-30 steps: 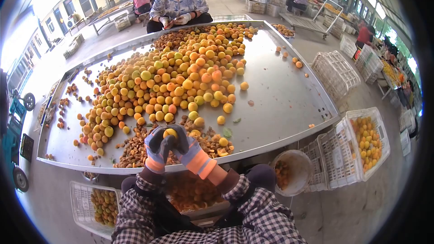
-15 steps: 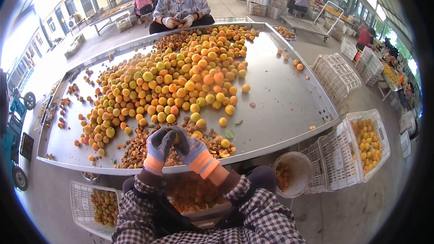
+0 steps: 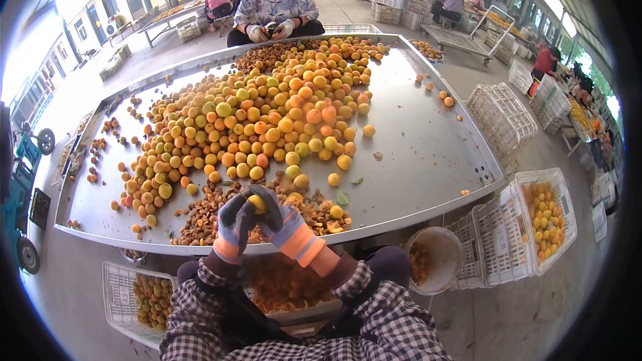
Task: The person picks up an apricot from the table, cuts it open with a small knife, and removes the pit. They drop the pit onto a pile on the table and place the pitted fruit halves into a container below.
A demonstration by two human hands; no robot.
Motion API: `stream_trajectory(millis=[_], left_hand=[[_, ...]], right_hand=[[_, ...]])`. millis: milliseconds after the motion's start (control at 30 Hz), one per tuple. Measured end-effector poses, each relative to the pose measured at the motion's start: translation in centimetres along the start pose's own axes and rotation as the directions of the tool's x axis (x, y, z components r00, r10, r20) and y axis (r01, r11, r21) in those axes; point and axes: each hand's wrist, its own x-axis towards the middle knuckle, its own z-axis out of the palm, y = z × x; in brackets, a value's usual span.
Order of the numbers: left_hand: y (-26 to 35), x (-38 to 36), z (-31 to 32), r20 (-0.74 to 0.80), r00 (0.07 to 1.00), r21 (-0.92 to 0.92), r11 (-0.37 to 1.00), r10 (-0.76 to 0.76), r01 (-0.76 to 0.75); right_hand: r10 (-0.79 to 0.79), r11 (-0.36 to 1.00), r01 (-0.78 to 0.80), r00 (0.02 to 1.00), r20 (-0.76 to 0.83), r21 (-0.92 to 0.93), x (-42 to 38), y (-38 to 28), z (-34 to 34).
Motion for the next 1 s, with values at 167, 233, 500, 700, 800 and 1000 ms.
stream_trajectory(millis=[167,233,500,700,800,1000], left_hand=[[0.3,-0.7,0.8,-0.022,1.000,-0.051,0.999,-0.016,0.014],[1.3,-0.5,0.8,0.003,1.000,-0.071,0.997,-0.003,0.003],[0.8,0.1,-0.4,-0.060,0.986,-0.387,0.914,-0.158,0.122],[-1.6,-0.2,-0.9,0.119,0.976,-0.368,0.905,-0.180,0.212],[-1.0,-0.1,0.4,0.079,0.993,-0.156,0.983,-0.090,0.101],[1.7,-0.2,1.4,0.139,0.976,0.416,0.885,0.166,-0.210]], right_hand=[[-0.029,0.991,0.032,0.999,-0.025,0.129,0.3,1.8,-0.1],[-0.008,0.965,0.022,0.999,-0.053,0.263,0.1,2.5,-0.2],[0.123,0.902,-0.284,0.891,0.436,0.325,0.2,-2.1,-5.1],[0.246,0.885,-0.401,0.833,0.496,0.235,0.4,-0.6,-6.6],[0.222,0.938,-0.210,0.975,-0.009,0.277,0.7,1.4,-4.0],[0.222,0.957,-0.207,0.974,-0.053,0.201,0.7,1.9,-1.6]])
